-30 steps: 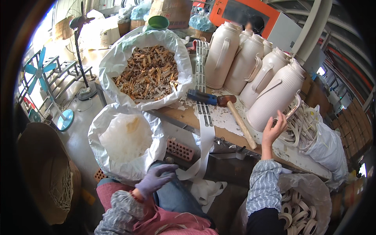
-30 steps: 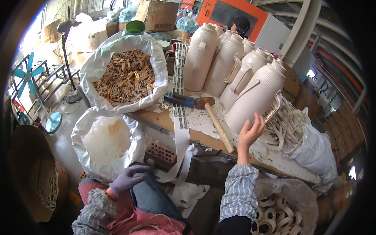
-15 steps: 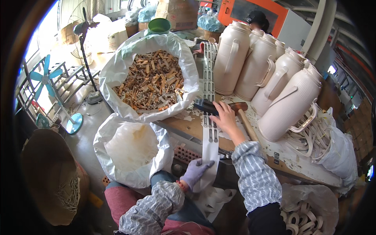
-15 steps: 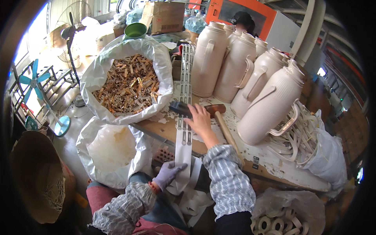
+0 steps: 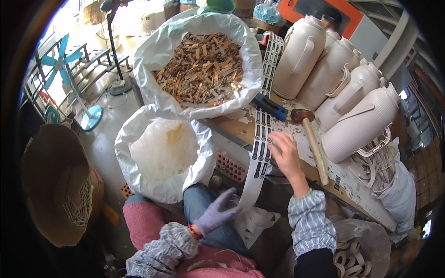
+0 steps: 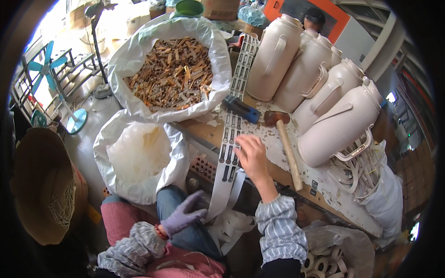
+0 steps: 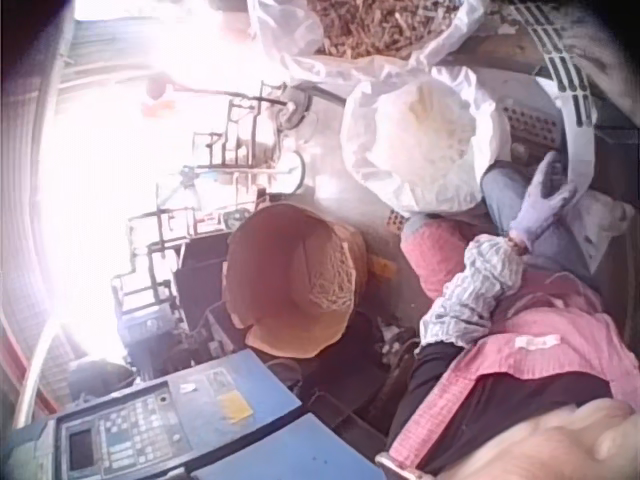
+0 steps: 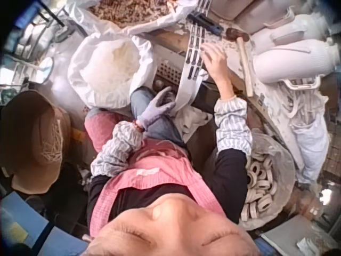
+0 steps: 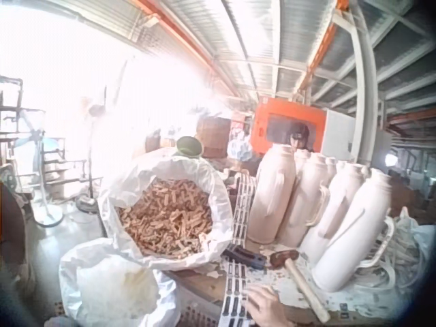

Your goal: The person assembles white plastic containers by attaching handles, inserting wooden sticks, and applying labels. They repeatedly pick up containers, secure the handles, and place finished units on a nearby table.

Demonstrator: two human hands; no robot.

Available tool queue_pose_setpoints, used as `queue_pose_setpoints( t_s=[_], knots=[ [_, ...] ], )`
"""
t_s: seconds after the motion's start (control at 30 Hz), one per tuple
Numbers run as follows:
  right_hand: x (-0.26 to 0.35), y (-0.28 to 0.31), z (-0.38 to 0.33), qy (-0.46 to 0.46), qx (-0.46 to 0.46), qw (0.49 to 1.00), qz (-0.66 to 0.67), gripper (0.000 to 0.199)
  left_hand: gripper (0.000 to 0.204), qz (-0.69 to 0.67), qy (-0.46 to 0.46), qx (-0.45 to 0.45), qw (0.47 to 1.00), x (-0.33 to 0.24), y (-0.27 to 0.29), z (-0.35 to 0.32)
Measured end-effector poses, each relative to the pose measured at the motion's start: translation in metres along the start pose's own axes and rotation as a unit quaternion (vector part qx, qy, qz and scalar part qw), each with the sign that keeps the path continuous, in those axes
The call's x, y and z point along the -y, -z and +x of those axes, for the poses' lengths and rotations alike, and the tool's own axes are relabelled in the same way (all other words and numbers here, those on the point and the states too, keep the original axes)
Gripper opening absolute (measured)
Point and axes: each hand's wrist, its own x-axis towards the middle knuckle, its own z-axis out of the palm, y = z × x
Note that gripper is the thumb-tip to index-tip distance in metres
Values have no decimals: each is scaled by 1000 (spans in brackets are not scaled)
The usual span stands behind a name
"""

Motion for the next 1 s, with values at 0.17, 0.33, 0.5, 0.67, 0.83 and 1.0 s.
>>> queue_pose_setpoints(
  t_s=[0.17, 0.33, 0.5, 0.67, 0.83, 1.0],
  knots=[
    [43, -5, -51, 40, 14, 993, -110, 47, 88, -67, -26, -124, 990, -55, 49, -68],
    [35, -15, -63, 57, 26, 985, -162, 51, 68, 8, -109, -448, 887, -64, 125, -184],
    [-3, -16, -44, 33, 17, 987, -156, 43, 59, 30, -84, -605, 791, 3, 163, -322],
    [-2, -13, -27, -9, 27, 996, -88, 27, 53, -2, 38, -691, 722, 85, 158, -394],
    [-4, -19, -11, 42, 34, 995, -82, 20, 46, 74, 40, -777, 623, 209, 157, -501],
    [-105, -8, -42, -135, 73, 987, 40, 28, 43, 185, 256, -837, 448, 282, 66, -626]
  ],
)
